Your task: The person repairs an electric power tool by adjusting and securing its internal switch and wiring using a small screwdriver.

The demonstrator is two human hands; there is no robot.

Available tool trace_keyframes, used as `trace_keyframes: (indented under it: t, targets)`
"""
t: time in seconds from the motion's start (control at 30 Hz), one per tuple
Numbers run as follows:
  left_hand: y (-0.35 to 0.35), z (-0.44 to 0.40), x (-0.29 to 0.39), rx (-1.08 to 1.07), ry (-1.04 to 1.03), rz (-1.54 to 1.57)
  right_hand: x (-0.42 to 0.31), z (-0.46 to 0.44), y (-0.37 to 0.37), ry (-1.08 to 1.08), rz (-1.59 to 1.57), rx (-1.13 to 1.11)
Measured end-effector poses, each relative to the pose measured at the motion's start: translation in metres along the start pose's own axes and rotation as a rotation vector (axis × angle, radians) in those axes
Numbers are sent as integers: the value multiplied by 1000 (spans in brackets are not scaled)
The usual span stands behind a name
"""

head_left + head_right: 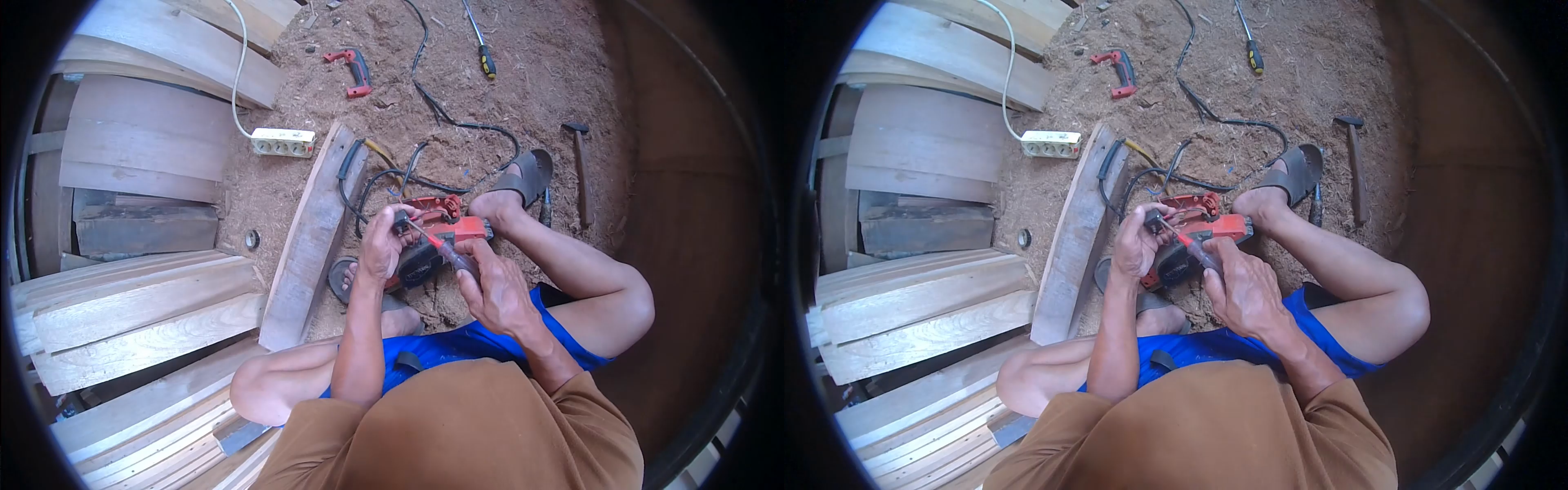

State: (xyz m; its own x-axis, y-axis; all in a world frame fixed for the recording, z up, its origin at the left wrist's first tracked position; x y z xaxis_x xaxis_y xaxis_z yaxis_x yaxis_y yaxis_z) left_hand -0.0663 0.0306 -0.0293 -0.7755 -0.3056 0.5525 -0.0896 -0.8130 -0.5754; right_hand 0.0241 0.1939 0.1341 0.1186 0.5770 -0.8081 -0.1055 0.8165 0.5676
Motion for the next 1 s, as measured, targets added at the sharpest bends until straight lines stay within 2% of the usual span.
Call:
trace_keyframes:
  t: [0.17, 0.3, 0.37, 0.4, 0.5, 0.57, 0.7, 1.0]
  targets:
    - [11, -6, -15, -47, 2, 61, -8, 1, -5, 128, 99, 71]
    - [5, 1, -11, 108, 3, 171, -13, 8, -16, 185, 152, 109]
    - [4, 3, -12, 127, -41, 185, -12, 8, -20, 108, 144, 56]
    - [3, 2, -11, 116, -79, 175, -11, 9, -21, 69, 140, 30]
    - [2, 3, -11, 135, -165, 127, -4, 11, -30, 178, 54, 141]
    - [2, 6, -10, 216, -190, 71, -6, 14, -32, 170, 71, 145]
    - [-1, 11, -9, 238, -182, -35, -20, 11, -29, 130, 215, 66]
    - [1, 9, -6, 245, -202, -249, -2, 17, -41, 123, -74, 174]
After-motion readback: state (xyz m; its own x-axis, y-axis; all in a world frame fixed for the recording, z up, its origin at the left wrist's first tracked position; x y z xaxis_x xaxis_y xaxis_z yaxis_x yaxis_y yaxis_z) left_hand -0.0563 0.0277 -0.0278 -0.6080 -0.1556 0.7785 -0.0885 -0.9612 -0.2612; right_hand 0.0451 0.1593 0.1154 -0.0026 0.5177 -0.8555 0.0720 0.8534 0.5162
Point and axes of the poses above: each hand's wrist, its own z-axis away from the middle knuckle, its own y-axis out of the back of the hand, x = y × z, the point moved 8 cm from there along -z, towards the middle knuckle, and after that the axes turned 11 degrees about y, right-handed, at the moved point
